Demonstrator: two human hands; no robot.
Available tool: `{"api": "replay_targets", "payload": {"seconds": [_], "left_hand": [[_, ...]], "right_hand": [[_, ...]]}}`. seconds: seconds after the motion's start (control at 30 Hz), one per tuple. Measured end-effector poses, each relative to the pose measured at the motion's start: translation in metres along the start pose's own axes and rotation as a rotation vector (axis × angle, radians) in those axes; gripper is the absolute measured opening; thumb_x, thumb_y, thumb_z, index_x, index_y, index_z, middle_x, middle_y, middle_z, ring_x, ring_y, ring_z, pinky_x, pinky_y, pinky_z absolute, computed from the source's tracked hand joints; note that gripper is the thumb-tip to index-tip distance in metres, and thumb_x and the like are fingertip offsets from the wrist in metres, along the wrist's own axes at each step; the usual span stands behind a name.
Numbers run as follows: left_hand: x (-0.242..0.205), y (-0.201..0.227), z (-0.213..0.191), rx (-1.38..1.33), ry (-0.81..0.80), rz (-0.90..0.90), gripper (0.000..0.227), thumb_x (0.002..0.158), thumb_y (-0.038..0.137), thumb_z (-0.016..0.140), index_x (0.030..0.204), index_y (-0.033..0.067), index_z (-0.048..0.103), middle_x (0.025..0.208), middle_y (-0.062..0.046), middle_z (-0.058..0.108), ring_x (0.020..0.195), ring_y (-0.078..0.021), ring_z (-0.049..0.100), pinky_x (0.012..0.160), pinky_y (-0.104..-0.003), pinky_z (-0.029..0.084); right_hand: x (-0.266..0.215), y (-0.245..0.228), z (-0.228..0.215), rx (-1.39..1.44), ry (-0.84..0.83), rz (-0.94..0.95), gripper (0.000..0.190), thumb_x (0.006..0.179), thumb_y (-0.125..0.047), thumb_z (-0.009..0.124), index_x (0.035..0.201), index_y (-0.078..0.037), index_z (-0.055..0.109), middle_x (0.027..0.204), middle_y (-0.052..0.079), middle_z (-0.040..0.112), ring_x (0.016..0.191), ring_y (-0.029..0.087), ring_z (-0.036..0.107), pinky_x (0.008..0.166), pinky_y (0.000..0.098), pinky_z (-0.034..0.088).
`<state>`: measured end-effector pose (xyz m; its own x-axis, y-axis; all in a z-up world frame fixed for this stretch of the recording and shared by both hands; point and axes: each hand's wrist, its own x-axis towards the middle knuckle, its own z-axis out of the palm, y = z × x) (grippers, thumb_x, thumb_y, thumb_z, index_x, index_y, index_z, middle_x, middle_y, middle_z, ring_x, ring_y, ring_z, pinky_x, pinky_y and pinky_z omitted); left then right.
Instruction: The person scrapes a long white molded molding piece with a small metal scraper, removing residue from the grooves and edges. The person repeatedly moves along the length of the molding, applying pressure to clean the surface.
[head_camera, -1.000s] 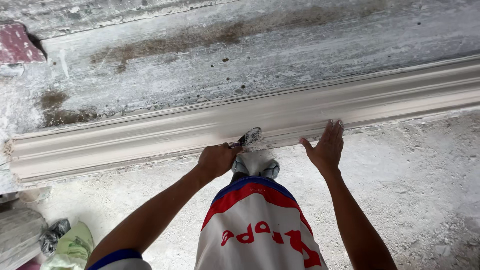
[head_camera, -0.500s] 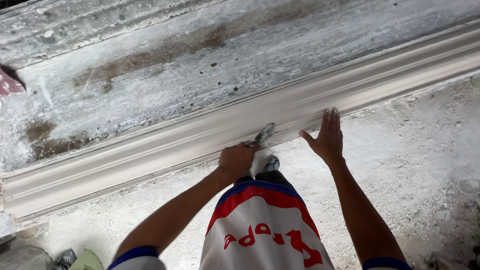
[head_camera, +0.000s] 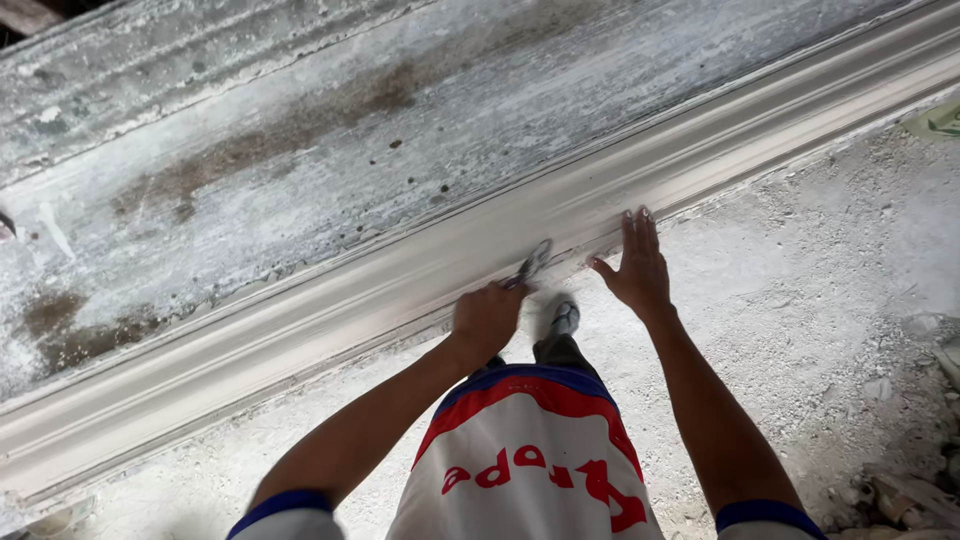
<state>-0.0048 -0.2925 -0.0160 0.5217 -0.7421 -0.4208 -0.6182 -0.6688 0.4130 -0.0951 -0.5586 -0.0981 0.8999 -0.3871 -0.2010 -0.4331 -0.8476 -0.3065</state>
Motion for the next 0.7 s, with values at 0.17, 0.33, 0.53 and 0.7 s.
{"api": "replay_targets", "payload": {"seconds": [0.17, 0.33, 0.53, 0.7], "left_hand": [[0.008, 0.008, 0.006, 0.038, -0.034, -0.028, 0.035, 0.101, 0.02, 0.051, 0.134, 0.0182, 0.062, 0.093, -0.018, 0.07, 0.075, -0.0325, 0.074, 0.058, -0.046, 0.061], [0.03, 0.034, 0.004, 0.063, 0.036, 0.01, 0.035, 0.099, 0.019, 0.053, 0.131, 0.019, 0.065, 0.091, -0.016, 0.071, 0.076, -0.0315, 0.074, 0.059, -0.046, 0.06], [0.035, 0.029, -0.001, 0.211, -0.066, -0.097, 0.046, 0.1, 0.021, 0.05, 0.144, 0.0309, 0.056, 0.093, -0.018, 0.071, 0.071, -0.0322, 0.075, 0.054, -0.047, 0.06], [0.083, 0.081, 0.023, 0.23, -0.007, -0.09, 0.045, 0.101, 0.021, 0.051, 0.145, 0.0292, 0.057, 0.091, -0.017, 0.071, 0.066, -0.0297, 0.074, 0.051, -0.044, 0.06]], "right_hand": [[-0.002, 0.005, 0.009, 0.079, 0.074, -0.029, 0.107, 0.086, -0.057, 0.074, 0.163, -0.003, 0.022, 0.169, 0.028, 0.014, 0.157, 0.045, 0.014, 0.114, 0.0574, 0.04], [-0.007, 0.018, 0.003, 0.106, 0.049, -0.091, 0.102, 0.09, -0.054, 0.071, 0.162, -0.002, 0.022, 0.167, 0.029, 0.016, 0.155, 0.046, 0.017, 0.118, 0.0576, 0.031], [0.011, 0.114, -0.019, 0.072, 0.043, -0.183, 0.086, 0.098, -0.049, 0.061, 0.162, -0.003, 0.025, 0.168, 0.028, 0.018, 0.156, 0.048, 0.016, 0.125, 0.0594, 0.021], [0.06, 0.22, -0.05, 0.072, 0.029, -0.023, 0.093, 0.102, -0.057, 0.052, 0.163, 0.004, 0.018, 0.169, 0.034, 0.011, 0.157, 0.051, 0.004, 0.126, 0.0643, 0.013]]}}
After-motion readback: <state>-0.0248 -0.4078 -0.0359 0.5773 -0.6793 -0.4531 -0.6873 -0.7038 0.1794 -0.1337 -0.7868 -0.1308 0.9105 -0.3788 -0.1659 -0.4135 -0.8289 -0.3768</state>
